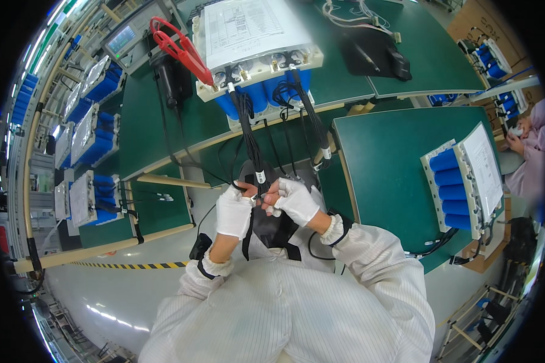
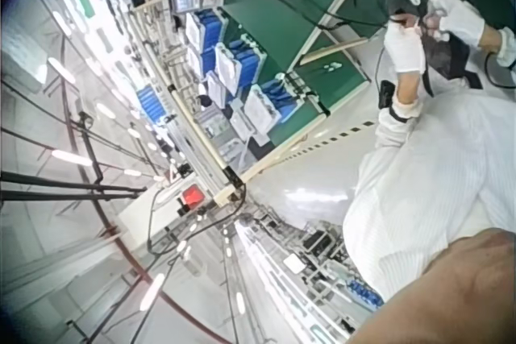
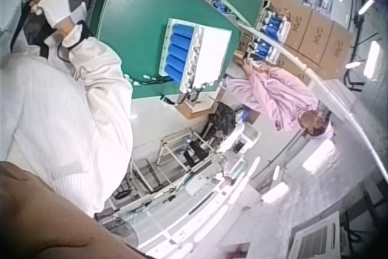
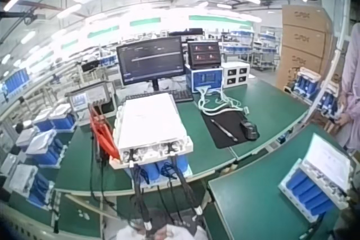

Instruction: Connecting wires and testing electronic battery-like modules at a workbench using a computer and testing equipment.

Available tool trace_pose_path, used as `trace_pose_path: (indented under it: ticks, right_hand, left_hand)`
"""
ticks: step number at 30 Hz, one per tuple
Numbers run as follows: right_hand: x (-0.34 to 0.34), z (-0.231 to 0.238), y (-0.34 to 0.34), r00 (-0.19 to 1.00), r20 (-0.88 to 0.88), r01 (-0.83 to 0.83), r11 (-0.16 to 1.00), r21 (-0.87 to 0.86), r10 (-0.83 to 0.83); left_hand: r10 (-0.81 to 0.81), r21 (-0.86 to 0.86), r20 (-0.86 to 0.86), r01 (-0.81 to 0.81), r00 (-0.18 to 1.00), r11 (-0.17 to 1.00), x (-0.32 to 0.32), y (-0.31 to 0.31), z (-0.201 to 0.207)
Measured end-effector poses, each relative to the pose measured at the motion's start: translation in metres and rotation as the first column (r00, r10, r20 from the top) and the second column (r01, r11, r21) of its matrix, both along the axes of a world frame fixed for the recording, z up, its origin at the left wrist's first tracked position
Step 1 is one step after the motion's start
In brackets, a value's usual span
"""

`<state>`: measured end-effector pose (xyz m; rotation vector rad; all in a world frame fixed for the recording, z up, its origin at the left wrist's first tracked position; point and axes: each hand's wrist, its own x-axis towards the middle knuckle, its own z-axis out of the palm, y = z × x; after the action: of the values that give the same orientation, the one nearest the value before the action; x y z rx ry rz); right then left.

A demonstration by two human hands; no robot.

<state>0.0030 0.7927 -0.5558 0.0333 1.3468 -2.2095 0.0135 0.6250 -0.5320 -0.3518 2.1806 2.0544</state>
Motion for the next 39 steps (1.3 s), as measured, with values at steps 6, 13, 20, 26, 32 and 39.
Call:
trace_pose_path:
  ticks: [6, 13, 20, 26, 32, 39]
  right_hand:
    - [-0.002, -0.001, 0.005, 0.937, -0.347, 0.081, 0.94, 0.331, 0.041]
    - [-0.025, -0.021, 0.011, 0.476, -0.873, 0.705, 0.549, 0.449, 0.104]
    - [-0.023, -0.041, 0.003, 0.876, -0.436, 0.391, 0.833, 0.391, -0.207]
    - [-0.008, -0.027, 0.004, 0.923, -0.055, 0.385, 0.92, 0.077, -0.381]
    - [-0.006, -0.021, 0.007, 0.998, -0.065, 0.017, 0.978, 0.206, -0.004]
    - [-0.01, -0.033, 0.009, 0.997, -0.08, 0.02, 0.969, 0.247, 0.0]
  left_hand:
    - [-0.218, -0.283, 0.06, 0.226, 0.974, 0.932, -0.001, -0.004, -0.003]
    - [-0.278, -0.712, 0.063, 0.238, 0.959, 0.661, -0.044, -0.037, 0.078]
    - [0.051, -0.081, -0.778, -0.18, 0.626, 0.98, -0.121, 0.018, 0.181]
    - [0.329, 0.34, -0.655, -0.123, 0.681, 0.932, -0.152, 0.055, 0.2]
    - [0.286, 0.398, -0.766, 0.076, 0.576, 0.914, -0.149, 0.066, 0.198]
    - [0.195, 0.317, -0.746, 0.082, 0.636, 0.945, -0.153, 0.074, 0.188]
